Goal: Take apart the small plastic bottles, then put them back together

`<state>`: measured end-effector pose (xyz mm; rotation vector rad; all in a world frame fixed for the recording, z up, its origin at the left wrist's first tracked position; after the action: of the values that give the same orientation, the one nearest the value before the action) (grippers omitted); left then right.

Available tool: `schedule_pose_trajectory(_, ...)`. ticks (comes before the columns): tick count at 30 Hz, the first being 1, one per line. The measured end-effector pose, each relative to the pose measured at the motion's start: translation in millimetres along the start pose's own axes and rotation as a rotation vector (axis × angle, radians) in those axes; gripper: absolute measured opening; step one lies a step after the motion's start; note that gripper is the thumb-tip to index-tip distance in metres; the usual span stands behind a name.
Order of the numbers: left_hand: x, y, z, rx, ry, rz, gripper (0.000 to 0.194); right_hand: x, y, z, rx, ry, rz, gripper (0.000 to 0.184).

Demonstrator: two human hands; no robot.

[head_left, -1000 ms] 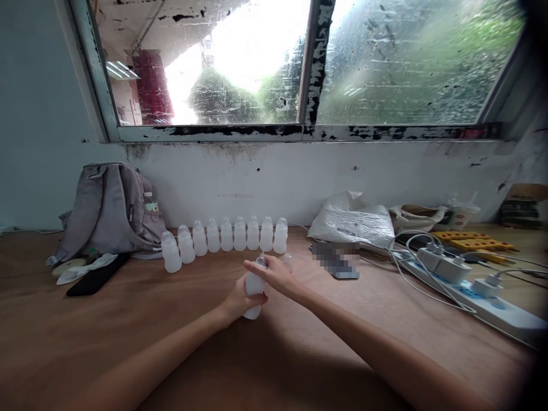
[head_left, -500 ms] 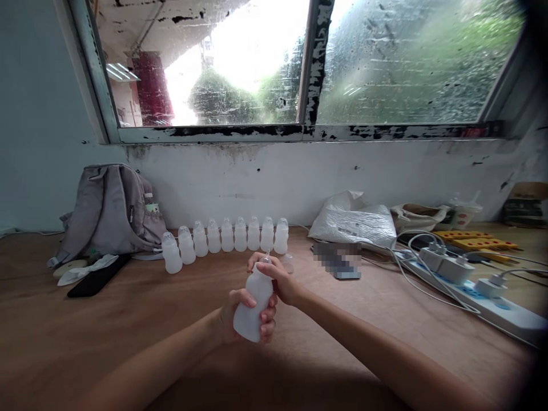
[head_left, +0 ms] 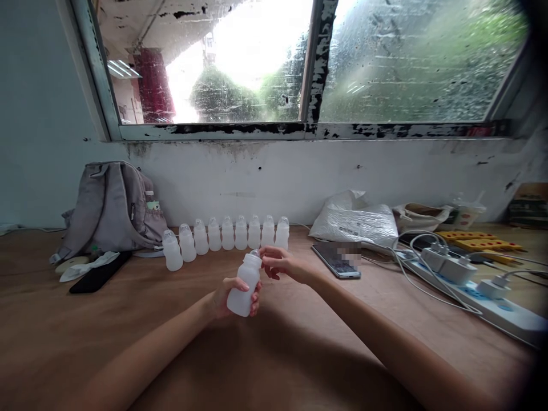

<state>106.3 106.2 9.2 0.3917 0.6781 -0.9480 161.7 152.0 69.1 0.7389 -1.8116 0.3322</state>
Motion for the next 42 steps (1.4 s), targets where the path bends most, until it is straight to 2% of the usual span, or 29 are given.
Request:
schedule_pose_trajectory(7,6.3,-2.5,-5.8,-0.057,0.16,-0.058,0.023,7.4,-1.6,-6.0,-0.125,-0.028,0.032,0.035)
schedule_pose_trajectory(11,7.0,-3.2,-8.2,-0.08,0.178,-0.067,0.023,9.9,-0.8,-6.5,-0.092,-0.004,0.002,0.031)
schedule_pose_trajectory(16,6.3,-3.7,-7.1,-0.044,0.182,-0.071,0.025,8.5,-1.6,-8.2,-0.016,0.044,0.016,0.032)
schedule_pose_trajectory(20,9.0,-4.1,-6.5,-0.017,0.213,-0.099,0.027,-0.6,-2.5,-18.7,-0.06,0.061,0.082,0.032)
schedule_pose_trajectory(25,14.2,-4.8,-6.2,0.009,0.237,-0.152,0.032,1.0,-2.1,-23.5,-0.066,-0.007,0.056,0.031)
schedule_pose_trajectory(37,-11.0,-6.2,-25.2,-0.149,0.213,-0.014,0.029,5.2,1.3,-27.4,-0.226,0.039,-0.051,0.028)
schedule_pose_trajectory(42,-18.1,-8.6,-41.4,-0.24,0.141,0.01,0.036,0.5,2.8,-41.7,-0.329,0.078,-0.095,0.026)
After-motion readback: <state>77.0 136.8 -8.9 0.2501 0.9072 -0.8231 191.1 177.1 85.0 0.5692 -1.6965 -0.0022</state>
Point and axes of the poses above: each hand's wrist, its own y-axis towards the middle knuckle, its own z-axis out of the palm, x = y × z, the point moved 9 cm from there along y, towards the middle knuckle, and after that the axes turned 10 degrees about -y, right-handed, at the moved point
